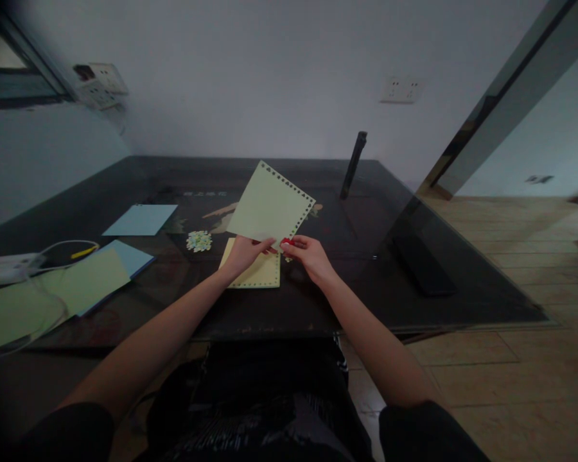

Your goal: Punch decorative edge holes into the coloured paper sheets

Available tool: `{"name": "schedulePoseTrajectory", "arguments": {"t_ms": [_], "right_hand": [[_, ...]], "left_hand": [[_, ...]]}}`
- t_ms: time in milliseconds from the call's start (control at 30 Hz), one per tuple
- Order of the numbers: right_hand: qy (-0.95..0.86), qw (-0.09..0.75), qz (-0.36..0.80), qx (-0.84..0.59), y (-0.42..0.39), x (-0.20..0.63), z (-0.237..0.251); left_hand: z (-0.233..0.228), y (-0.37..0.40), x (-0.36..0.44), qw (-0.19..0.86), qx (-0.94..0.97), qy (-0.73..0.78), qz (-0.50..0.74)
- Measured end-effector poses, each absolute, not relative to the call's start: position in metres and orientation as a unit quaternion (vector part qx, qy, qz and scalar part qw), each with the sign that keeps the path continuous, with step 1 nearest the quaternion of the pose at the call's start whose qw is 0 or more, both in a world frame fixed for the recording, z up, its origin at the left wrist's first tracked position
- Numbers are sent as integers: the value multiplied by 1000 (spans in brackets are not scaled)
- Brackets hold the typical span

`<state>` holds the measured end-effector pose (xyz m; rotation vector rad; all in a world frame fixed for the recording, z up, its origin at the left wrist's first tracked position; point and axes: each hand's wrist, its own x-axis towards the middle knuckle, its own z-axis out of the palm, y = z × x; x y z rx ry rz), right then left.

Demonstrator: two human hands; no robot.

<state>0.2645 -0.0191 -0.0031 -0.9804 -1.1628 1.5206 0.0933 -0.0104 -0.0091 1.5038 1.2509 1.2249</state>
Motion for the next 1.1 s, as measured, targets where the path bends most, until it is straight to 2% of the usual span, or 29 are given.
{"name": "schedulePoseTrajectory", "arguments": {"t_ms": [1100], "right_hand": [[-484,482,608,-405,-17,267,-7]], "left_hand": [[-3,-17,97,378,615,510,469]]}}
